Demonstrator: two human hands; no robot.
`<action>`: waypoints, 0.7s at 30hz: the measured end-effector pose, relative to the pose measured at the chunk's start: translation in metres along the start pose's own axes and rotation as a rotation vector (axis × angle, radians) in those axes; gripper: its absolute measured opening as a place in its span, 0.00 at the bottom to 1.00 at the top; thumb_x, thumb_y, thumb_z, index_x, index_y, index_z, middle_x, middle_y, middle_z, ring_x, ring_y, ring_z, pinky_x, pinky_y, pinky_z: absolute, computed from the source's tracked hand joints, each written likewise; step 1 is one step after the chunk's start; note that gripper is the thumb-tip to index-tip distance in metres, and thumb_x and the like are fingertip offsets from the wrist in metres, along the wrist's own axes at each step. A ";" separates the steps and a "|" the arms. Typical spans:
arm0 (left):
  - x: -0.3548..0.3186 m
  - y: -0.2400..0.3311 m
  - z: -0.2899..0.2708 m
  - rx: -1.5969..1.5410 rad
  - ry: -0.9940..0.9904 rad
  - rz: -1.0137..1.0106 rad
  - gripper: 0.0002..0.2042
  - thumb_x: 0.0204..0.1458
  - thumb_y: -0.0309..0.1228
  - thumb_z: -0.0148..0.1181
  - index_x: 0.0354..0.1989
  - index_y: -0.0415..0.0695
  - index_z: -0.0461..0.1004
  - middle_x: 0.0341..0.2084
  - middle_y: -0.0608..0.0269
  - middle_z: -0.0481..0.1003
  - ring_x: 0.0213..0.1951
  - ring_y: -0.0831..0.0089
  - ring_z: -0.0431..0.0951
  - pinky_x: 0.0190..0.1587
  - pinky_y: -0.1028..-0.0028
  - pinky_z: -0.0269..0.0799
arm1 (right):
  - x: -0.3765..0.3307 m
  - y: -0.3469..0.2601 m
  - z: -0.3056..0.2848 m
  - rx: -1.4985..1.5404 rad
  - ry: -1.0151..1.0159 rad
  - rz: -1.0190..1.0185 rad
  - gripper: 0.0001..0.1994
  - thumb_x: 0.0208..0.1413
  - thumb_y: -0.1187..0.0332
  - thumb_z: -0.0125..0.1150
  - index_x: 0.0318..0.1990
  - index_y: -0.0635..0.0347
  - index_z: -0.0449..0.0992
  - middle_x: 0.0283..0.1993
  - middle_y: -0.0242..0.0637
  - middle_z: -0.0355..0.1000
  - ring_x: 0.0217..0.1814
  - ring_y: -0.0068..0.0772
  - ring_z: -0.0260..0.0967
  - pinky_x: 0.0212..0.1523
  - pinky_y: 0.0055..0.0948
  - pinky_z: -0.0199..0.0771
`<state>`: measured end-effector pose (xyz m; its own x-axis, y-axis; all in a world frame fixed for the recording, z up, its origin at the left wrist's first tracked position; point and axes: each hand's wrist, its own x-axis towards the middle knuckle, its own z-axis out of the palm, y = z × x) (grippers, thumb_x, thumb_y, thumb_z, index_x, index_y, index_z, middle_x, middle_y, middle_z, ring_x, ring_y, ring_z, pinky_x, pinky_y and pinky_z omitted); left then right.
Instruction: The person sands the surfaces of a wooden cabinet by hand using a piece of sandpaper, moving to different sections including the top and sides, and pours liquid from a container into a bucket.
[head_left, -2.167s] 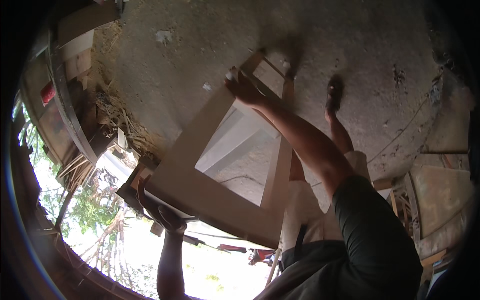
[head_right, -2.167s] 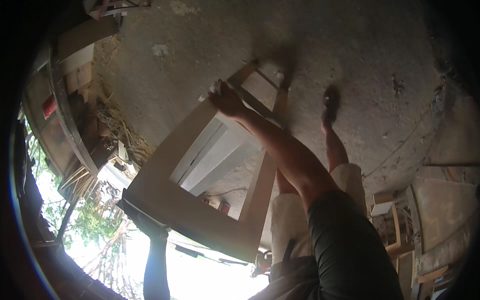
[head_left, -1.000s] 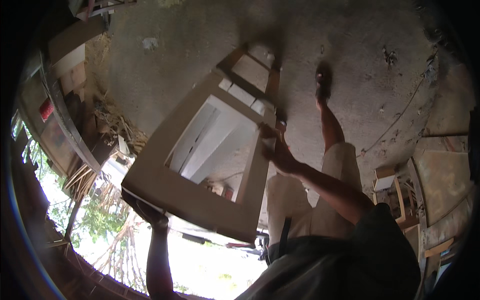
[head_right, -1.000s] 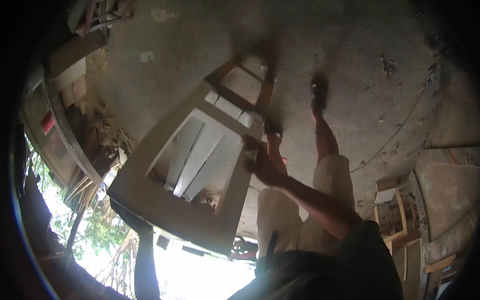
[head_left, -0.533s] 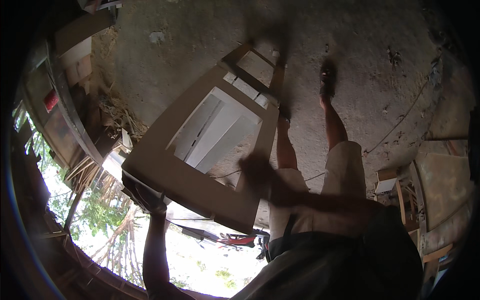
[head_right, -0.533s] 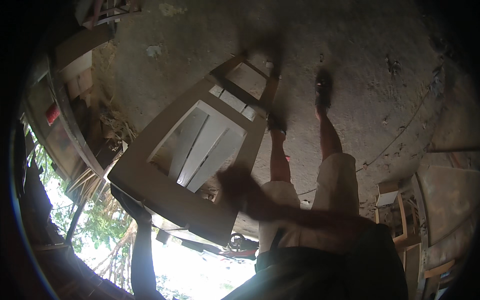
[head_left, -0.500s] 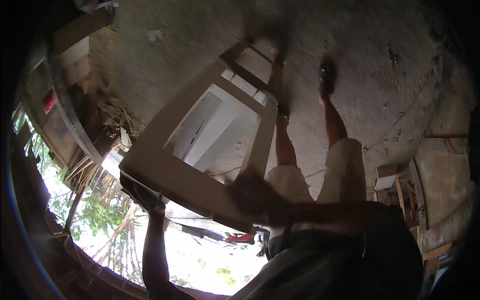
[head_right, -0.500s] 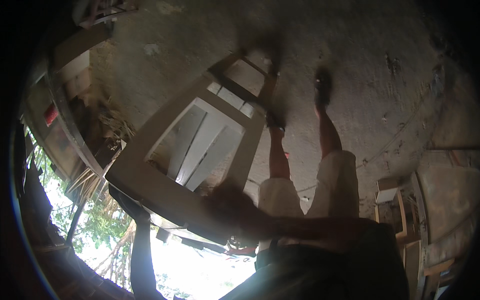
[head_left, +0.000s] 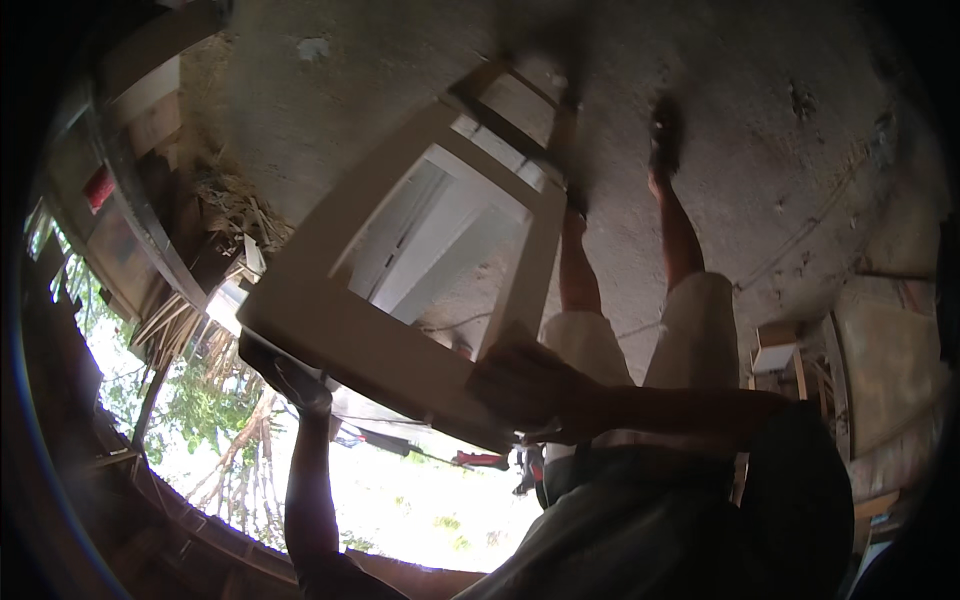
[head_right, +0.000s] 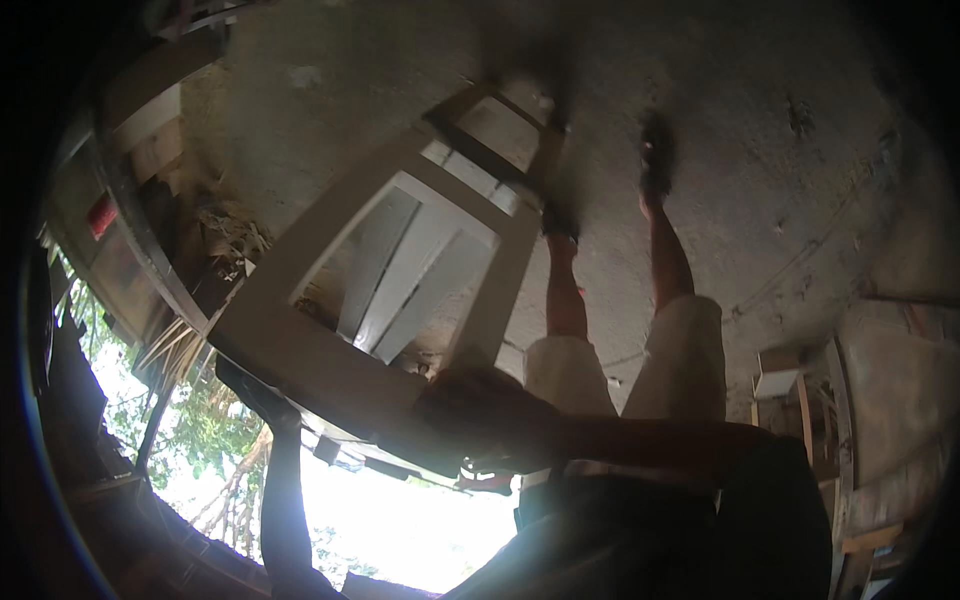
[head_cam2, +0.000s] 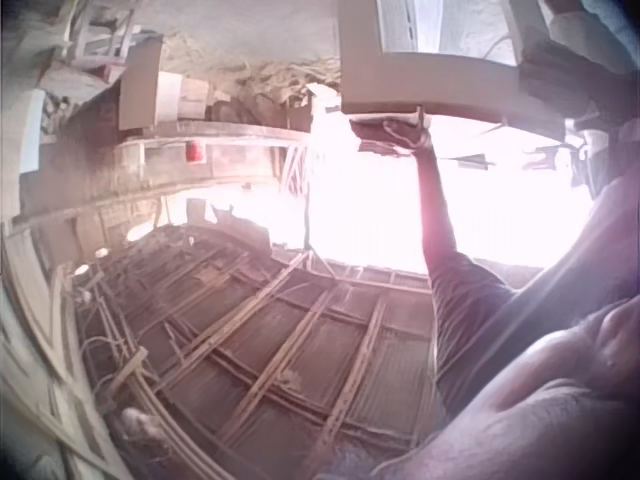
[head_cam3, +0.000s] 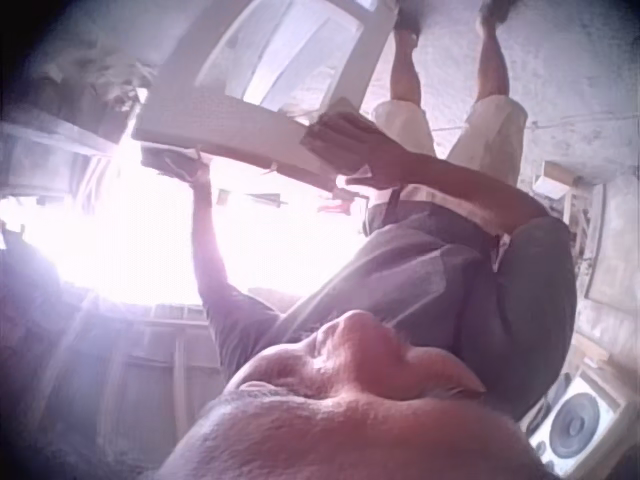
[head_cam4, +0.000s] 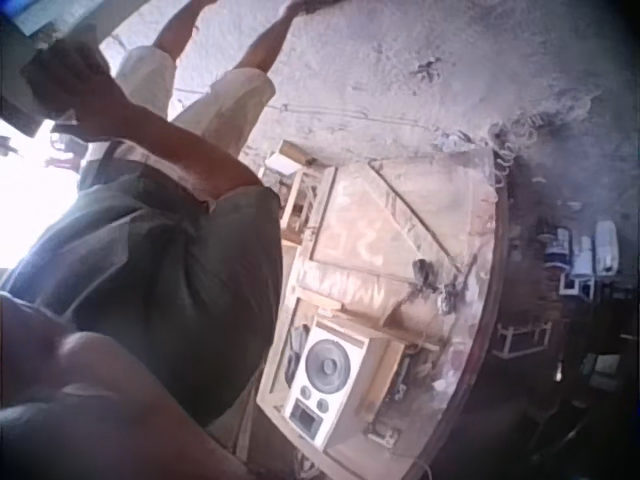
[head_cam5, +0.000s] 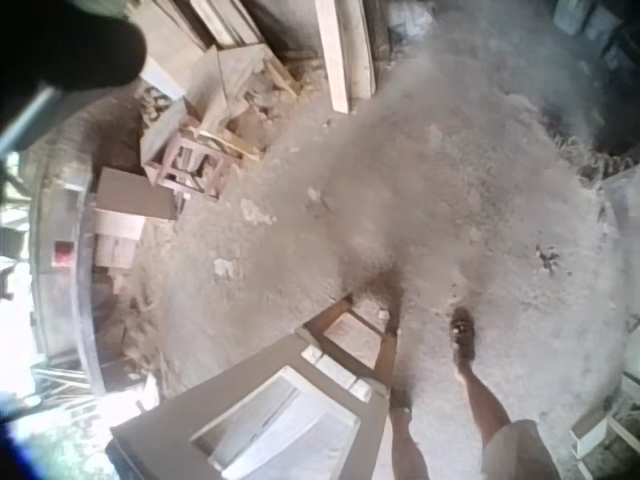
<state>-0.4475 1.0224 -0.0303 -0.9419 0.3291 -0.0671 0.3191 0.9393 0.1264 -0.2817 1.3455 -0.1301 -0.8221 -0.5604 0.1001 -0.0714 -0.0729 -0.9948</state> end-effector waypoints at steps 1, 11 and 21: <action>-0.001 -0.001 -0.002 -0.030 -0.022 -0.028 0.35 0.65 0.56 0.37 0.68 0.37 0.58 0.63 0.44 0.60 0.64 0.52 0.63 0.65 0.54 0.59 | -0.001 0.011 0.003 0.068 0.177 -0.050 0.37 0.44 0.56 0.70 0.58 0.72 0.66 0.56 0.53 0.64 0.59 0.54 0.63 0.59 0.50 0.61; 0.003 0.011 0.008 -0.055 -0.053 -0.147 0.22 0.70 0.39 0.39 0.63 0.34 0.60 0.54 0.43 0.63 0.57 0.49 0.65 0.60 0.55 0.59 | 0.240 0.014 -0.037 0.243 0.399 -0.174 0.41 0.56 0.52 0.65 0.72 0.63 0.55 0.76 0.56 0.47 0.74 0.59 0.48 0.73 0.49 0.51; 0.027 0.020 -0.005 0.010 -0.136 0.163 0.57 0.51 0.77 0.38 0.71 0.30 0.49 0.70 0.33 0.52 0.70 0.38 0.52 0.69 0.46 0.47 | 0.077 -0.033 0.001 0.141 -0.161 0.206 0.28 0.59 0.71 0.54 0.68 0.64 0.62 0.67 0.56 0.59 0.70 0.53 0.57 0.69 0.55 0.54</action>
<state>-0.4671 1.0491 -0.0245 -0.8550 0.4864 -0.1800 0.4678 0.8731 0.1372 -0.3417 1.3040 -0.0892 -0.7102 -0.6982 -0.0908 0.1762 -0.0514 -0.9830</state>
